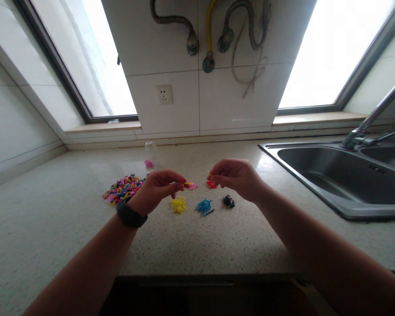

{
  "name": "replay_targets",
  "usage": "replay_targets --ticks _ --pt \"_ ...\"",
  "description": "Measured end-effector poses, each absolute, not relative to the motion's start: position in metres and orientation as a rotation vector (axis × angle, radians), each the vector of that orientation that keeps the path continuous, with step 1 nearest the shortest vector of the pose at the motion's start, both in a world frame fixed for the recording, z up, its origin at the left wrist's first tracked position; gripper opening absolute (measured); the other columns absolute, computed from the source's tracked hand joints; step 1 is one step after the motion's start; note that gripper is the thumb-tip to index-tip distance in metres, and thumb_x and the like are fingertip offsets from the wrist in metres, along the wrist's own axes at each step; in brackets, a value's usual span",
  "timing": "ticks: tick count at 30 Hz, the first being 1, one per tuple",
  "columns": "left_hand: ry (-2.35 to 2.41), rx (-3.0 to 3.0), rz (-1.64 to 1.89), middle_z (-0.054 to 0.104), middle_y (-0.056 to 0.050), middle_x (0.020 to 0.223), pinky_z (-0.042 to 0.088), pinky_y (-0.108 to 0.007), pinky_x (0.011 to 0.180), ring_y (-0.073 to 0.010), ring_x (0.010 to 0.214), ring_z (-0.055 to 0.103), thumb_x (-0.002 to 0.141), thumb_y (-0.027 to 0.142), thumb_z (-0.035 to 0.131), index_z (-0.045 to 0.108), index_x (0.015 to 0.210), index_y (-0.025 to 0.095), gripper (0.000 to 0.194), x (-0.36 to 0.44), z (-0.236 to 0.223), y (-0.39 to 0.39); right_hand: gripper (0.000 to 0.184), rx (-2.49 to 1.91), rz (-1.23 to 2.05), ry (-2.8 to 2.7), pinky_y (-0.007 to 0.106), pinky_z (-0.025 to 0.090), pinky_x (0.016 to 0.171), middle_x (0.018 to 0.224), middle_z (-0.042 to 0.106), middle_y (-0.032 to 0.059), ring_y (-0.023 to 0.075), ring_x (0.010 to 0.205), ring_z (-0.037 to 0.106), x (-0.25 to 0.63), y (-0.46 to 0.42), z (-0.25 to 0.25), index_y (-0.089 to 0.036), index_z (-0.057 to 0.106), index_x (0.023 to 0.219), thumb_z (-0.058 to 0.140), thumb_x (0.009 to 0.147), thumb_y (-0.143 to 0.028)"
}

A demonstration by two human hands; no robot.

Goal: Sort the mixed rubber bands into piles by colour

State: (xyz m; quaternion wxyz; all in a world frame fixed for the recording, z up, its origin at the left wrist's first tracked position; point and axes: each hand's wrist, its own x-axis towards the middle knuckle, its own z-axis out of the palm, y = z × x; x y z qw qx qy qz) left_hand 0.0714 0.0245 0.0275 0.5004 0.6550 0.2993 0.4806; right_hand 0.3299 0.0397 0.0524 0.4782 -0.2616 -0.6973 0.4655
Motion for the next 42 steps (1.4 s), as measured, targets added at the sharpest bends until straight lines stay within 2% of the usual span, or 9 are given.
replay_targets --ticks 15,35,42 --pt "0.730 1.568 1.174 0.076 -0.004 0.079 0.049 -0.018 0.055 -0.0078 0.060 0.060 0.078 0.029 0.081 0.077 0.086 0.018 0.014 0.072 0.028 0.024 0.027 -0.671 1.131 -1.685 0.022 0.051 0.051 0.070 0.072 0.0014 0.0080 0.055 0.060 0.331 0.039 0.054 -0.018 0.072 0.080 0.084 0.071 -0.041" --pt "0.695 1.587 1.143 0.074 -0.004 0.076 0.046 -0.020 0.055 -0.0081 0.058 0.056 0.080 0.033 0.079 0.076 0.087 0.017 0.018 0.069 0.030 0.024 0.022 -0.642 1.119 -1.690 0.022 0.049 0.049 0.065 0.068 0.0002 0.0076 0.052 0.057 0.333 0.040 0.053 -0.018 0.075 0.080 0.081 0.075 -0.039" --pt "0.818 1.794 0.978 0.075 -0.005 0.078 0.045 -0.020 0.055 -0.0086 0.060 0.057 0.083 0.034 0.075 0.075 0.090 0.017 0.019 0.055 0.045 0.018 0.023 -0.654 1.090 -1.716 0.023 0.049 0.050 0.065 0.068 0.0005 0.0080 0.053 0.057 0.335 0.042 0.052 -0.018 0.074 0.080 0.079 0.076 -0.040"
